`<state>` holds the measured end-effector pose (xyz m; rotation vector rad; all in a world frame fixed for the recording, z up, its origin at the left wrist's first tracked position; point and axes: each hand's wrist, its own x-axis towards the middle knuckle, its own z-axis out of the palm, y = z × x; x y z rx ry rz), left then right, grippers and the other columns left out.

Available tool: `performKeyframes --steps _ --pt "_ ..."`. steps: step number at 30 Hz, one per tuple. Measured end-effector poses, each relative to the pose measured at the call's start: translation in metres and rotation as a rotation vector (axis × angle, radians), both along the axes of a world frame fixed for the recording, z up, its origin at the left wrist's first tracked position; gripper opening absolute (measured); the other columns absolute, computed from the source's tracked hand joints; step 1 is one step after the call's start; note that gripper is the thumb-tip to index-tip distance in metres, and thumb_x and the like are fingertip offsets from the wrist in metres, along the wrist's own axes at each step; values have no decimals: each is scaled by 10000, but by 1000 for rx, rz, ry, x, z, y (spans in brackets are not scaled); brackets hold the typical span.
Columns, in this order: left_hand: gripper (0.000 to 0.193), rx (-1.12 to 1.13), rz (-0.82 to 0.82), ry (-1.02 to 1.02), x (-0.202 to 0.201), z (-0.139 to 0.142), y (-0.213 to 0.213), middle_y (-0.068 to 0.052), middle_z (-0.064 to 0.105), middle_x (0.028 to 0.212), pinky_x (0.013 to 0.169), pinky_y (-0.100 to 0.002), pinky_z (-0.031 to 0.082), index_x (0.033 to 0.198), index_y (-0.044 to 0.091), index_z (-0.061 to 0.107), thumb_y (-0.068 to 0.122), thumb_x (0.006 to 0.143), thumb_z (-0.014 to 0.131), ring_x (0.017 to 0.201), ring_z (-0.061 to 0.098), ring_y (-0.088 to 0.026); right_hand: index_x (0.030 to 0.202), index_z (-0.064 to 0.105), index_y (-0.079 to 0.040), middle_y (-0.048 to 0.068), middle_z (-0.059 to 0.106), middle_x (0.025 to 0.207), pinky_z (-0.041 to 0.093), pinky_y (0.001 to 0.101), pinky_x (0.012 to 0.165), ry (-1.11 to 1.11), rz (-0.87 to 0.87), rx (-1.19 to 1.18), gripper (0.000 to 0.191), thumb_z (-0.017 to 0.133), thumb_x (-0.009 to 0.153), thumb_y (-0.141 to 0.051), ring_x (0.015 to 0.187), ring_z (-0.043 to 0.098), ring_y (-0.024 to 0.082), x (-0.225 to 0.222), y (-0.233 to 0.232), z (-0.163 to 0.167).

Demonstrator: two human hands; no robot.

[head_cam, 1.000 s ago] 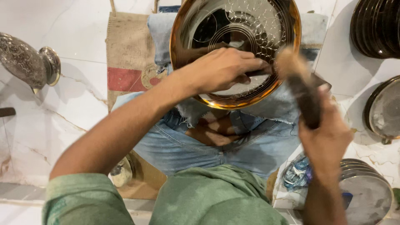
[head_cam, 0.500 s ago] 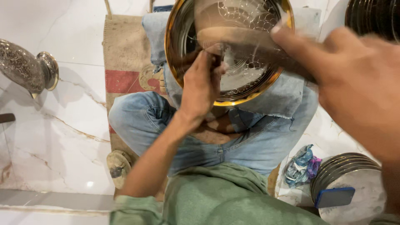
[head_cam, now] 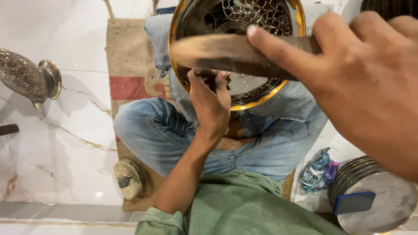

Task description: The person sits cross-legged on the floor with a large brass plate resting on a cloth on their lap. They hold a small punch against the plate's engraved pattern and repeatedly strike it with a wooden mallet, repositioning the punch around the decorative design to hammer the pattern into the metal.

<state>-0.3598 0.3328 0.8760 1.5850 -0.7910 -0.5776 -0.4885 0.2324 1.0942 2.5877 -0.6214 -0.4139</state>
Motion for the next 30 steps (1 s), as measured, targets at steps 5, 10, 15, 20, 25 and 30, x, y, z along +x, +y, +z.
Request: performKeyframes --steps 5,10,15,20,25,30 --pt "244 -33 0 32 -2 -4 -3 -117 649 976 753 -310 584 1192 -2 459 15 1051 657 854 701 -194 1600 529 -275 36 626 869 518 347 607 -242 -34 186 880 781 767 -142 713 647 208 4 -13 -4" --pt "291 -40 4 12 -3 -9 -5 -129 671 983 794 -355 595 1238 6 432 2 1059 661 888 742 -240 1604 522 -277 44 634 879 523 363 584 -370 -97 321 876 781 772 -182 709 662 225 5 -20 -9" --pt "297 -65 -20 -239 -3 -9 -4 -161 700 1011 813 -425 575 1258 -19 458 19 1048 664 902 726 -309 1607 515 -278 52 642 889 527 379 560 -226 -36 263 874 782 776 -222 706 676 241 7 -21 -9" --pt "244 -33 -121 -296 5 -6 -9 -169 676 1025 797 -399 574 1208 -1 541 60 1037 703 909 700 -317 1598 519 -223 83 651 894 528 392 560 -306 -87 331 827 785 815 -212 698 676 271 2 -24 -13" --pt "303 -72 -310 -368 19 -1 -23 -146 668 1072 779 -377 590 1283 26 558 61 1014 692 933 714 -292 1514 577 -229 116 656 873 551 381 629 -277 -143 217 751 807 810 -101 714 672 295 -30 -23 -24" --pt "334 -27 -639 -328 39 6 -37 -152 645 1052 768 -422 564 1321 33 551 69 1024 698 922 693 -318 1454 580 -67 238 669 1002 565 445 712 -546 -344 450 730 800 762 5 859 696 388 -71 -17 -53"
